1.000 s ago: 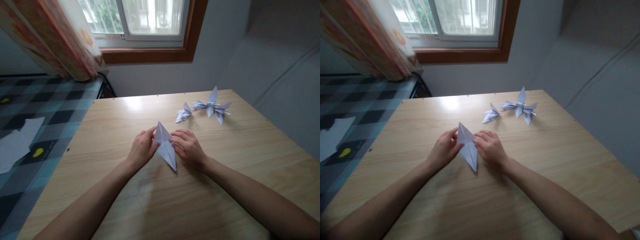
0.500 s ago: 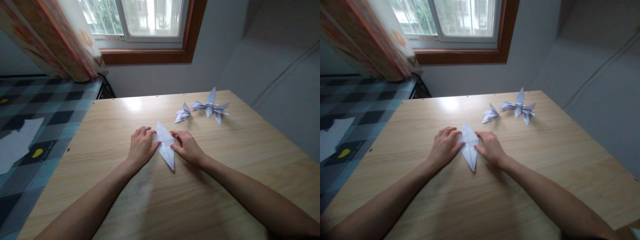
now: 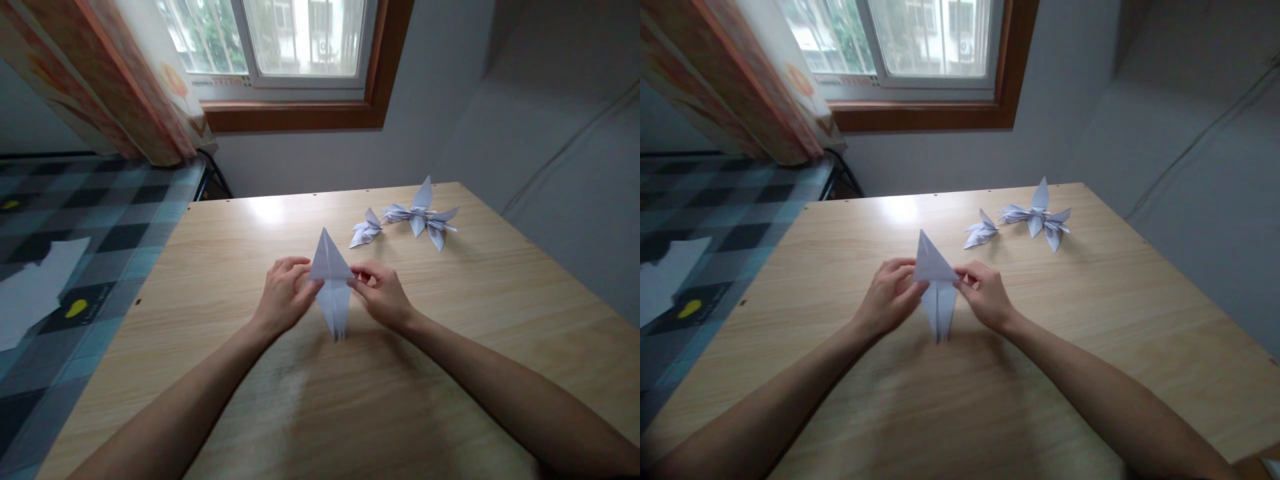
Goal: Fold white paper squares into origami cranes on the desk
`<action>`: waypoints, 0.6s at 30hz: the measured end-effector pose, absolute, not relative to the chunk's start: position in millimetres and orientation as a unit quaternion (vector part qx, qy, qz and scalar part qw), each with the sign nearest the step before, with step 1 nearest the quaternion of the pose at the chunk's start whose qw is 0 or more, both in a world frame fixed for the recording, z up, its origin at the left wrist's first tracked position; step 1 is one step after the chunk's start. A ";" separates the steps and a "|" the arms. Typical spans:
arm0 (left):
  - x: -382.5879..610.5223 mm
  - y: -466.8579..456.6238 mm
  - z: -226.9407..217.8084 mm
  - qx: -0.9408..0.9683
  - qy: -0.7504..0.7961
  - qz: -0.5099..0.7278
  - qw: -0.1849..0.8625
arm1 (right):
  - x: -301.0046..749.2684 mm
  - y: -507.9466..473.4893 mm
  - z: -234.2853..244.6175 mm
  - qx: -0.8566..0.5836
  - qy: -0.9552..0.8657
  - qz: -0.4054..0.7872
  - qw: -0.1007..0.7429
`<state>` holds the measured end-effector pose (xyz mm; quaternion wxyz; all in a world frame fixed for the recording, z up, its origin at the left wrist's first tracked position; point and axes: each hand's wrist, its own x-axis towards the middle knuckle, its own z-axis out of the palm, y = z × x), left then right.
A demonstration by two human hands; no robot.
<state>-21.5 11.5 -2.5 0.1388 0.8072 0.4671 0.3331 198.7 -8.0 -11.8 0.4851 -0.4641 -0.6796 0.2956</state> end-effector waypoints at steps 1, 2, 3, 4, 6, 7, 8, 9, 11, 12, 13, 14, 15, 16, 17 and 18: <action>-21.3 11.4 -1.5 0.805 0.446 0.358 0.158 | 198.6 -9.3 -10.9 -0.446 -0.684 0.277 0.507; -20.9 10.5 -0.3 0.804 0.421 0.384 0.171 | 198.4 -10.9 -9.8 -0.428 -0.690 0.253 0.526; -20.1 8.7 1.0 0.803 0.395 0.410 0.177 | 198.3 -12.7 -9.0 -0.412 -0.697 0.223 0.544; -19.1 6.0 2.4 0.802 0.369 0.436 0.172 | 198.3 -14.8 -8.5 -0.397 -0.702 0.187 0.561; -16.8 -1.9 5.1 0.801 0.322 0.486 0.138 | 198.8 -18.9 -9.3 -0.371 -0.709 0.106 0.590; -15.8 -6.7 6.2 0.798 0.305 0.508 0.108 | 199.5 -20.8 -10.4 -0.355 -0.712 0.071 0.602; -14.9 -11.5 7.0 0.792 0.296 0.529 0.075 | 200.4 -22.4 -11.7 -0.338 -0.715 0.043 0.611; -14.3 -15.8 7.4 0.788 0.292 0.540 0.043 | 201.8 -23.7 -12.9 -0.318 -0.721 0.024 0.616; -14.1 -21.5 7.0 0.788 0.296 0.540 0.007 | 205.1 -25.3 -14.1 -0.278 -0.747 0.000 0.603; -14.5 -22.3 6.2 0.792 0.299 0.531 0.003 | 206.9 -25.5 -14.0 -0.264 -0.768 -0.009 0.584; -15.2 -21.7 5.0 0.799 0.304 0.520 0.006 | 208.7 -25.3 -13.5 -0.257 -0.789 -0.017 0.559; -16.1 -19.8 3.5 0.806 0.309 0.505 0.014 | 210.2 -24.5 -12.8 -0.257 -0.807 -0.021 0.531; -17.2 -16.7 1.9 0.813 0.314 0.489 0.025 | 211.5 -23.2 -12.3 -0.269 -0.822 -0.021 0.502; -18.3 -12.9 0.2 0.822 0.322 0.469 0.038 | 212.4 -21.3 -12.0 -0.289 -0.831 -0.013 0.474; -19.5 -8.6 -1.4 0.830 0.332 0.446 0.051 | 213.0 -18.9 -12.1 -0.314 -0.836 0.000 0.450; -20.6 -4.4 -2.9 0.839 0.342 0.418 0.063 | 213.4 -16.2 -12.7 -0.338 -0.837 0.016 0.429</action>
